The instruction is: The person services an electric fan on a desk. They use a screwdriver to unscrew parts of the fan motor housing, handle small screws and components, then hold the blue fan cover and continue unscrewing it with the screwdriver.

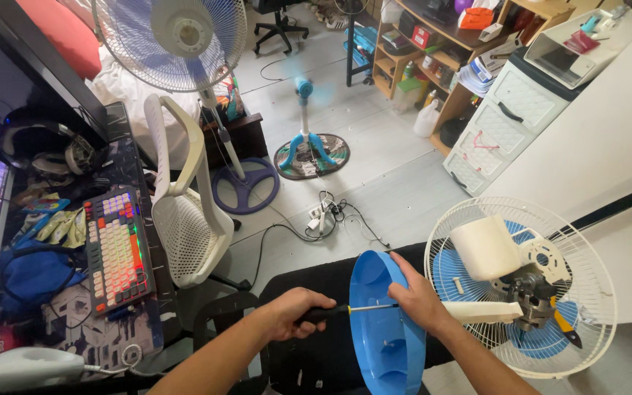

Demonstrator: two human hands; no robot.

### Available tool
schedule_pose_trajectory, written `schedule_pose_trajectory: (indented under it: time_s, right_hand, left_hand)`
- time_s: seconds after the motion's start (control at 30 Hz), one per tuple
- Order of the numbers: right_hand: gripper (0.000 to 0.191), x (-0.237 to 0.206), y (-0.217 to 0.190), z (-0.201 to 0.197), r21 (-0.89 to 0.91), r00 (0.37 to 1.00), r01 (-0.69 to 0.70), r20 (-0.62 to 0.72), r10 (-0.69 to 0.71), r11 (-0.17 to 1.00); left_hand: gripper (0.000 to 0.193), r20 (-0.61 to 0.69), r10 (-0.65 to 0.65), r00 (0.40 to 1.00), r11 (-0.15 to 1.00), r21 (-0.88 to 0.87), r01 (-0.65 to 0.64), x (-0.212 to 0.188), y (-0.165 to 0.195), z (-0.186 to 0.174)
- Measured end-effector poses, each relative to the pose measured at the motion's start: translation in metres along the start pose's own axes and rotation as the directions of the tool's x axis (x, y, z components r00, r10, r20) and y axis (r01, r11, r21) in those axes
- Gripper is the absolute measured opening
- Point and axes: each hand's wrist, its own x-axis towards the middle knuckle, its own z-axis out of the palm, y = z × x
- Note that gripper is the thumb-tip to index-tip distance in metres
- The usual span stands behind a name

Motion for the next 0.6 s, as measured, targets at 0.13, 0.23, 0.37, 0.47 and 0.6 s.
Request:
schedule_pose_trajectory:
  time_s: [0.13,0.23,0.37,0.47,0.6]
  right_hand:
    - [0.087,0.005,0.000,-0.001,0.050,0.999,0.035,0.014,-0.036,0.998]
    - [0.088,0.007,0.001,0.002,0.064,0.999,0.023,0.024,-0.025,0.998]
    - [0.088,0.012,-0.002,0.002,0.053,0.999,0.044,0.028,-0.046,0.998]
    - [0.089,0.010,-0.005,0.001,0.007,1.000,-0.005,0.030,0.004,1.000]
    - [0.089,0.003,-0.007,0.001,-0.005,1.000,-0.013,0.024,0.013,1.000]
  left_hand:
    - [0.030,-0.052,0.182,0.982,0.982,0.062,-0.178,-0.013,0.000,0.006]
    - [0.032,0.062,0.760,0.647,0.510,0.560,-0.653,-0.034,-0.008,0.009]
    - [0.032,0.379,0.885,0.269,-0.216,0.847,-0.486,-0.043,-0.005,0.012]
    - [0.037,0.515,0.835,0.191,-0.415,0.820,-0.395,-0.046,-0.004,0.012]
    - [0.031,0.442,0.873,0.205,-0.304,0.823,-0.481,-0.037,-0.008,0.012]
